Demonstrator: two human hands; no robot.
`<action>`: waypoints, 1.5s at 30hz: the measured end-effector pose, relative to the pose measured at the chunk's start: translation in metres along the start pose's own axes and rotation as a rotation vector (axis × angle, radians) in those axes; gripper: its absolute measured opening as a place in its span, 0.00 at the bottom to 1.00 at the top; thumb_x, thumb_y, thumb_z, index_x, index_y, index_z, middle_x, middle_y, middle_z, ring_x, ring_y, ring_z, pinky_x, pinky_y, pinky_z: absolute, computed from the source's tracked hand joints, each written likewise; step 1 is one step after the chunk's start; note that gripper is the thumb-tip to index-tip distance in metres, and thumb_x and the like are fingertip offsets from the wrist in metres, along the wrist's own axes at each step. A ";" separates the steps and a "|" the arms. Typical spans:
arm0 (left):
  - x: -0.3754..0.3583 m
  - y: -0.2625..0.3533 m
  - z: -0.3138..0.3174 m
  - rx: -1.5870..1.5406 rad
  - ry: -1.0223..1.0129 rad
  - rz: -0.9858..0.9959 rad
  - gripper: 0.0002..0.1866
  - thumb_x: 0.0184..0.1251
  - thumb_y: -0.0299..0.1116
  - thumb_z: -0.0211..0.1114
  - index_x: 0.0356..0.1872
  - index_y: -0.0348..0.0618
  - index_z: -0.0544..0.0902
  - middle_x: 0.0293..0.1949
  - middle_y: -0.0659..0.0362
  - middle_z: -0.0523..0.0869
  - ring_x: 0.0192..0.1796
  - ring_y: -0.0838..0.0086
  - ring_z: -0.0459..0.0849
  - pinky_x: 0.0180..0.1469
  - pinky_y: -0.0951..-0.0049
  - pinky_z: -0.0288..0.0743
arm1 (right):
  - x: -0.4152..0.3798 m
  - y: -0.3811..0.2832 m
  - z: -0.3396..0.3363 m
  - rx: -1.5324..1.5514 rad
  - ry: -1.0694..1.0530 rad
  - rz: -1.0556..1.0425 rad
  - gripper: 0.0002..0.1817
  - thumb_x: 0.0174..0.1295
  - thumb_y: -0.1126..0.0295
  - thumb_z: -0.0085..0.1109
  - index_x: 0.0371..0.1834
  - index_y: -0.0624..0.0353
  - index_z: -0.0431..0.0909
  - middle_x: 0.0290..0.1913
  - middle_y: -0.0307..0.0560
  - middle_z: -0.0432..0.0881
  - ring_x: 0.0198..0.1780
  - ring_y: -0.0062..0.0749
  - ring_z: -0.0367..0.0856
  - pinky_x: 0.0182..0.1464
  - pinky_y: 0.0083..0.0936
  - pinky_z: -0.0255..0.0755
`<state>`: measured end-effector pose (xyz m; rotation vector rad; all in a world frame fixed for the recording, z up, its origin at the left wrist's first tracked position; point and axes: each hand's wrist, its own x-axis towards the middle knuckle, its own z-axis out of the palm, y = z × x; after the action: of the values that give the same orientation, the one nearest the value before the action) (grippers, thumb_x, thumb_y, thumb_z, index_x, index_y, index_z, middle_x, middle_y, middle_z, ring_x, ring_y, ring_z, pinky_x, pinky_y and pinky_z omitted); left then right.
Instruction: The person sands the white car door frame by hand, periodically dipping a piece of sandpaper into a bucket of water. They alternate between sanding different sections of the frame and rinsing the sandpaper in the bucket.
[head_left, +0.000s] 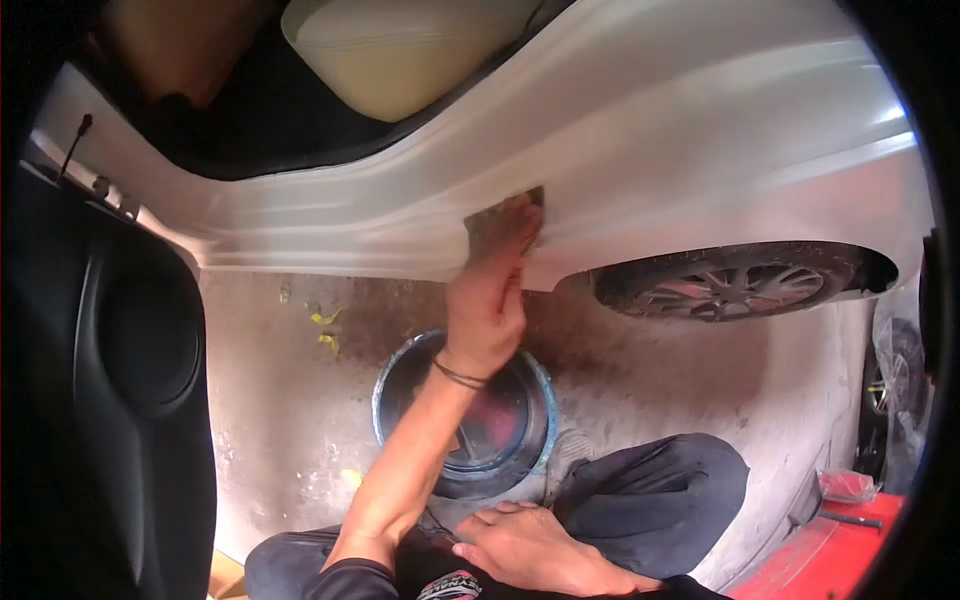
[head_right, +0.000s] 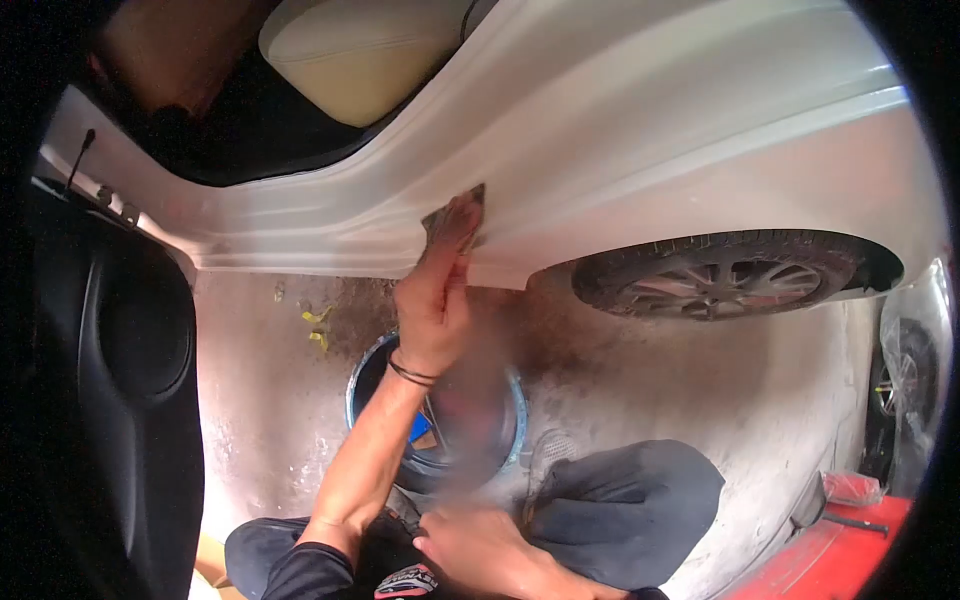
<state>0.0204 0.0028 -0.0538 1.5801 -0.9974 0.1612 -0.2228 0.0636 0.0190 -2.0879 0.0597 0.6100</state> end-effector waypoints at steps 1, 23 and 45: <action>-0.006 -0.010 -0.003 -0.015 -0.012 -0.037 0.25 0.82 0.20 0.57 0.76 0.40 0.83 0.74 0.41 0.85 0.79 0.49 0.82 0.80 0.59 0.74 | -0.003 0.002 0.000 -0.073 -0.025 0.040 0.19 0.78 0.53 0.64 0.55 0.59 0.88 0.50 0.55 0.92 0.54 0.53 0.91 0.60 0.46 0.83; 0.030 -0.020 -0.099 0.030 0.013 -0.458 0.13 0.92 0.33 0.56 0.62 0.39 0.84 0.50 0.60 0.87 0.51 0.79 0.83 0.56 0.71 0.81 | -0.028 0.008 -0.025 0.092 0.054 -0.165 0.23 0.75 0.59 0.65 0.68 0.59 0.81 0.56 0.59 0.89 0.58 0.59 0.87 0.63 0.53 0.80; 0.245 0.143 0.087 -0.074 0.103 0.513 0.26 0.68 0.29 0.83 0.60 0.37 0.77 0.50 0.54 0.83 0.53 0.66 0.82 0.61 0.65 0.77 | -0.027 0.021 -0.041 -0.122 0.287 -0.045 0.17 0.77 0.59 0.61 0.56 0.61 0.87 0.50 0.56 0.90 0.51 0.55 0.88 0.56 0.52 0.82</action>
<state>0.0420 -0.1849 0.1747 1.2100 -1.2945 0.5462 -0.2356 0.0136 0.0324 -2.2764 0.1412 0.2892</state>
